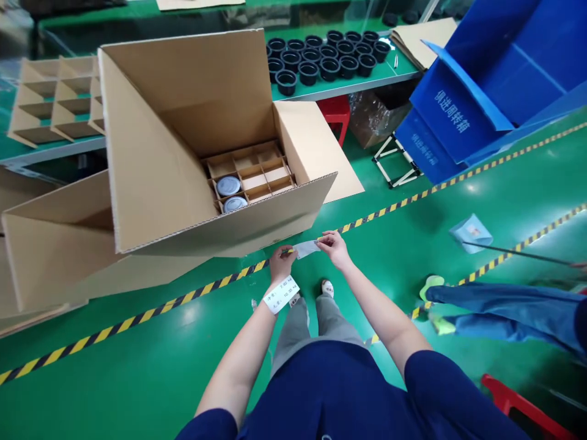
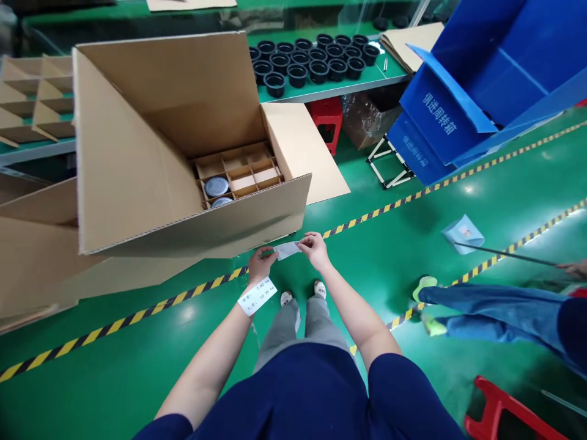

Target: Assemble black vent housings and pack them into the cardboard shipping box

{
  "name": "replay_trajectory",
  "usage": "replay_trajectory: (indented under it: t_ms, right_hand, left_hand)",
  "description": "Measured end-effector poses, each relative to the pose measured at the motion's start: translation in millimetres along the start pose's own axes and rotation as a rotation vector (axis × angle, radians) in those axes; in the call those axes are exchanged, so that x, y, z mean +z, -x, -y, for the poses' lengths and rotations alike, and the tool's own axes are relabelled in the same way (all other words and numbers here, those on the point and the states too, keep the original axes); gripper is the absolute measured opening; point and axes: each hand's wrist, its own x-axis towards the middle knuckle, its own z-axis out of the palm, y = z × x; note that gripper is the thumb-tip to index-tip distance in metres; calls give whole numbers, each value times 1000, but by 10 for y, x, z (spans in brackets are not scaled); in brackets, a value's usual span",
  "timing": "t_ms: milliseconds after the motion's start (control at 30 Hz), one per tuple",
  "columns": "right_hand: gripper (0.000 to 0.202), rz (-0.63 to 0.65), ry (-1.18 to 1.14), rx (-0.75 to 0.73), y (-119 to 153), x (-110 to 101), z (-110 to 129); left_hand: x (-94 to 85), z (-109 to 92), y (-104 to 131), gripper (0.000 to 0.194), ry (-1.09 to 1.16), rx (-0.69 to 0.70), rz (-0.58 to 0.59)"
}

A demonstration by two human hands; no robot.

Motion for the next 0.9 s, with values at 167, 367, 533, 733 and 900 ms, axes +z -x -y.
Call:
replay_trajectory:
  t_ms: [167, 367, 533, 733, 900]
  right_hand:
    - [28, 12, -6, -5, -309, -106, -153]
    - [28, 65, -47, -32, -820, -151, -482]
    - [30, 115, -29, -147, -1187, -106, -785]
    - [35, 23, -22, -406, -1429, -45, -924]
    - [32, -55, -40, -569, -1593, 27, -963]
  left_hand:
    - [229, 179, -242, 31, -28, 67, -58]
    - [520, 472, -597, 21, -126, 327, -186]
    - [692, 729, -837, 17, -205, 530, -304]
    - [873, 804, -1066, 13, -233, 717, -415]
    - [979, 774, -1184, 9, -323, 990, -563]
